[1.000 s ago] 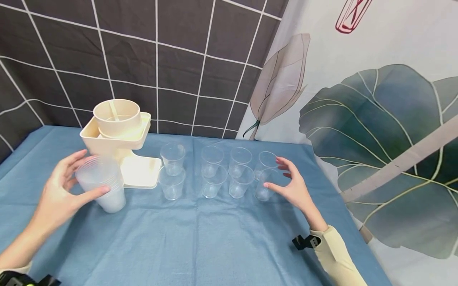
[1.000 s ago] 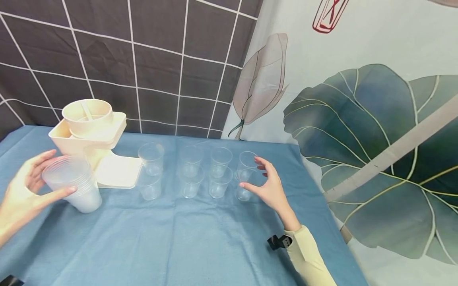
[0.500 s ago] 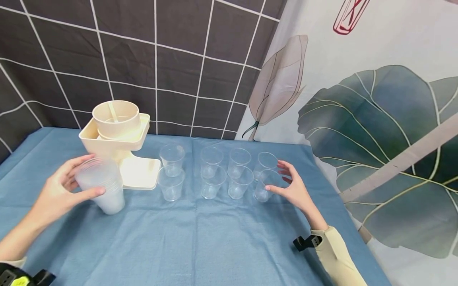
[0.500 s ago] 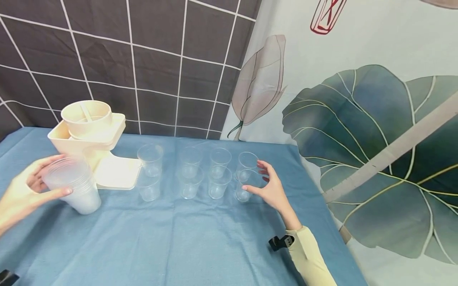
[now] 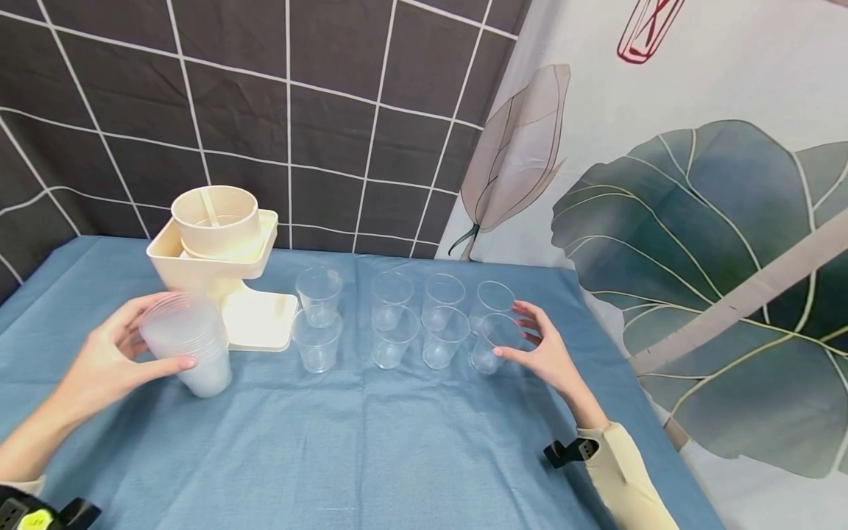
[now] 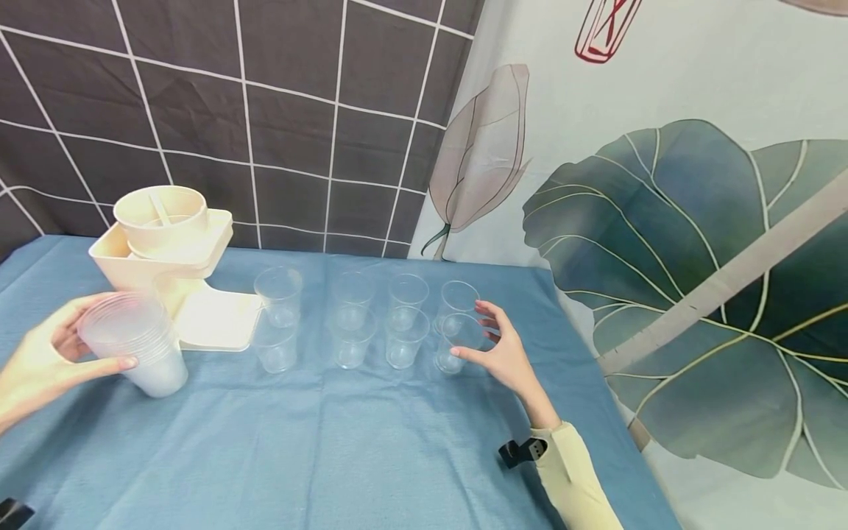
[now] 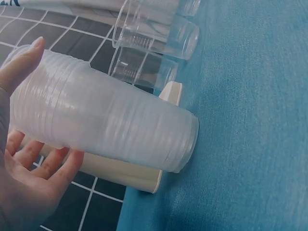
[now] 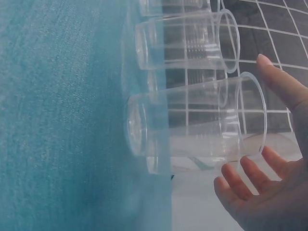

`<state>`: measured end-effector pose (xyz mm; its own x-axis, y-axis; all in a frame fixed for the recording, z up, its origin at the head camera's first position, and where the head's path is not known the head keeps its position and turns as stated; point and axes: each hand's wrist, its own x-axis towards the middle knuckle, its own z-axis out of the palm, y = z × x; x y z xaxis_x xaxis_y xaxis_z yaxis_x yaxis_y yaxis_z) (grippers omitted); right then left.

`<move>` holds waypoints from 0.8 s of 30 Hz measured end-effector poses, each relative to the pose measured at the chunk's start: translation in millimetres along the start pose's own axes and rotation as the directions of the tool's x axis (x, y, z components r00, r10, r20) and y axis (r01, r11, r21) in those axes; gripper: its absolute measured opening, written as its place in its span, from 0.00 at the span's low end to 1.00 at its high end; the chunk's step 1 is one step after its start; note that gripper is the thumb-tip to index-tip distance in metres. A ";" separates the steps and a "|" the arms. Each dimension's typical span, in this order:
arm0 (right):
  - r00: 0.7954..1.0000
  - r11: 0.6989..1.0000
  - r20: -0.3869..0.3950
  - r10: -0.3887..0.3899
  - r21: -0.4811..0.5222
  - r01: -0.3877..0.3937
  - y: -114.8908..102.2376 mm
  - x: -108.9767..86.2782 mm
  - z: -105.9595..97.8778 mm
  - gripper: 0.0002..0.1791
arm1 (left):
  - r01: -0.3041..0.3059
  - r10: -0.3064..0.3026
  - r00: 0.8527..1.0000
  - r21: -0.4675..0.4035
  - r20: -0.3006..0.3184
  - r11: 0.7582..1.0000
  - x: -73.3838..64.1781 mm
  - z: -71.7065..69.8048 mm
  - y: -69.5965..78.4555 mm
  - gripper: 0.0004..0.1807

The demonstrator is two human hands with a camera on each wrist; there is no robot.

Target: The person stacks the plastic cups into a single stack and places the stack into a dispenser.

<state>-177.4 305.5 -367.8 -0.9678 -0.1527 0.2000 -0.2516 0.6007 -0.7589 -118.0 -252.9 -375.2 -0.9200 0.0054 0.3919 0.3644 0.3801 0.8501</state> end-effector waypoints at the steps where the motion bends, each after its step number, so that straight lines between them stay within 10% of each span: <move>1: 1.000 1.000 0.001 -0.001 -0.001 0.001 0.2 -0.4 0.4 0.47 | 0.005 -0.005 1.000 0.000 0.000 1.000 0.1 0.0 0.0 0.46; 24: 0.998 0.996 0.028 0.051 0.066 -0.052 6.2 -4.3 9.7 0.42 | 0.012 -0.012 1.000 0.020 0.017 1.000 -1.1 -4.0 -2.3 0.45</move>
<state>-174.8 302.3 -379.3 -0.9790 -0.1440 0.1440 -0.2004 0.5551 -0.8073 -117.2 -257.5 -376.2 -0.9267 0.0168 0.3753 0.3505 0.3982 0.8477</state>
